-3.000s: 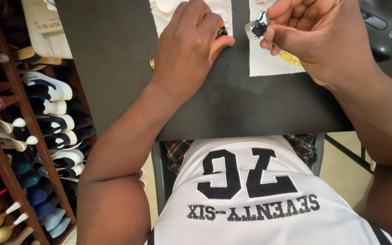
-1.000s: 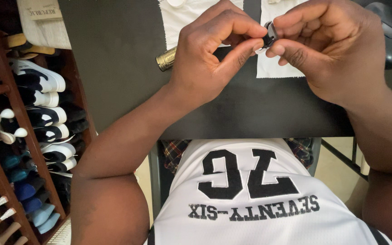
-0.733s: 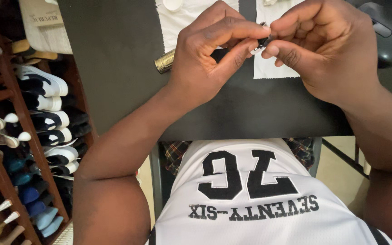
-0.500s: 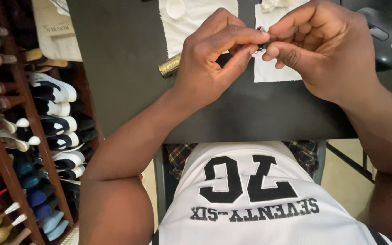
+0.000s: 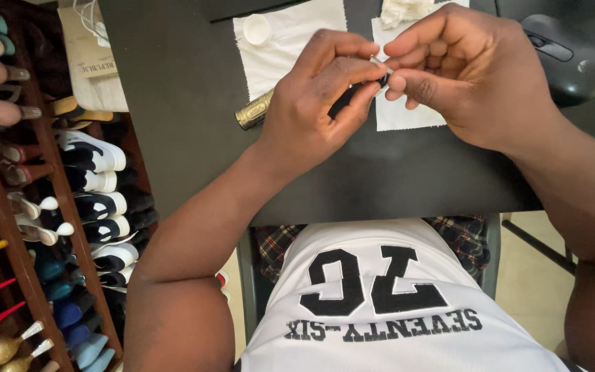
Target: The person sits at a table and repairs a small gold cylindrical pump bottle. They use a small screwdriver to work on the pump mechanism, disassemble the black top components by hand, fit a metal plate part to the bottle neck, and reassemble the pump parts, working over a white cloth with small screws and components laid out.
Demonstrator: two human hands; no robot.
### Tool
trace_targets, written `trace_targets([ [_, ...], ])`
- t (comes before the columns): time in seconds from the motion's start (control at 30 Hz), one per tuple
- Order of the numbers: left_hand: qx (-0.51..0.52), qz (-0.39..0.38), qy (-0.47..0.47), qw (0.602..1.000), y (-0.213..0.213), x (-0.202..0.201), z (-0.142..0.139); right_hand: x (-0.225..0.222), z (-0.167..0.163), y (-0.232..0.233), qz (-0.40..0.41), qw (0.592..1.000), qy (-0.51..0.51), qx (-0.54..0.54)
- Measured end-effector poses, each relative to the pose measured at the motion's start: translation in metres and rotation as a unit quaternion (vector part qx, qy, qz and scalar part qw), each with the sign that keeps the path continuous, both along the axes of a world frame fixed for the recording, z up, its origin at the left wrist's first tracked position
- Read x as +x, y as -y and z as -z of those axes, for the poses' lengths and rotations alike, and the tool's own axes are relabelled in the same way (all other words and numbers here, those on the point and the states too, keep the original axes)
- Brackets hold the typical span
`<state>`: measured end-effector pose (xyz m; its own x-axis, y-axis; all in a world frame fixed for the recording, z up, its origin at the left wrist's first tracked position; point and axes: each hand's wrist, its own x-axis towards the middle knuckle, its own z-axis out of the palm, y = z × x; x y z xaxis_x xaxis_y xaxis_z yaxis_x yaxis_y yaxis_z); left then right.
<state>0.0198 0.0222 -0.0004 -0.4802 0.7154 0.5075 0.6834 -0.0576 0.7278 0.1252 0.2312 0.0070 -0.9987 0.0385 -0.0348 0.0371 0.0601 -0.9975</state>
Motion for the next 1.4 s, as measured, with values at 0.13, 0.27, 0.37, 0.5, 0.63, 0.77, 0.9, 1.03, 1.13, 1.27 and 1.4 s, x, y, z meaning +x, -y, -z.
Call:
trace_targets([
  [0.13,-0.029,0.004,0.042,0.999,0.000,-0.001,0.004,-0.004,0.004,-0.005,-0.016,1.000,0.015,-0.008],
  [0.27,-0.030,0.008,0.070,0.997,-0.004,-0.001,0.010,-0.010,0.008,-0.016,-0.041,0.999,0.034,-0.008],
  [0.37,-0.005,0.024,0.112,0.993,-0.010,-0.005,0.013,-0.015,0.009,-0.024,-0.040,0.998,0.035,-0.041],
  [0.5,0.008,0.025,0.128,0.991,-0.019,-0.006,0.014,-0.020,0.009,-0.035,-0.029,0.999,0.015,-0.040],
  [0.63,-0.002,0.038,0.093,0.995,-0.025,-0.009,0.011,-0.020,0.007,-0.043,-0.024,1.000,-0.005,-0.017],
  [0.77,-0.025,0.042,0.071,0.996,-0.031,-0.013,0.007,-0.022,0.006,-0.047,-0.028,0.999,-0.012,-0.029],
  [0.9,-0.014,0.040,0.121,0.992,-0.038,-0.012,0.008,-0.023,0.005,-0.048,-0.022,1.000,-0.008,-0.018],
  [1.03,-0.003,0.023,0.139,0.990,-0.038,-0.007,0.012,-0.021,0.010,-0.045,-0.020,0.999,0.007,-0.036],
  [1.13,-0.007,0.023,0.143,0.989,-0.037,-0.005,0.015,-0.020,0.011,-0.046,-0.010,1.000,0.021,-0.009],
  [1.27,-0.003,0.038,0.168,0.985,-0.035,-0.004,0.016,-0.018,0.011,-0.046,-0.020,0.999,0.032,-0.034],
  [1.4,0.003,0.035,0.181,0.983,-0.034,0.000,0.016,-0.016,0.009,-0.045,-0.023,0.998,0.044,-0.045],
])
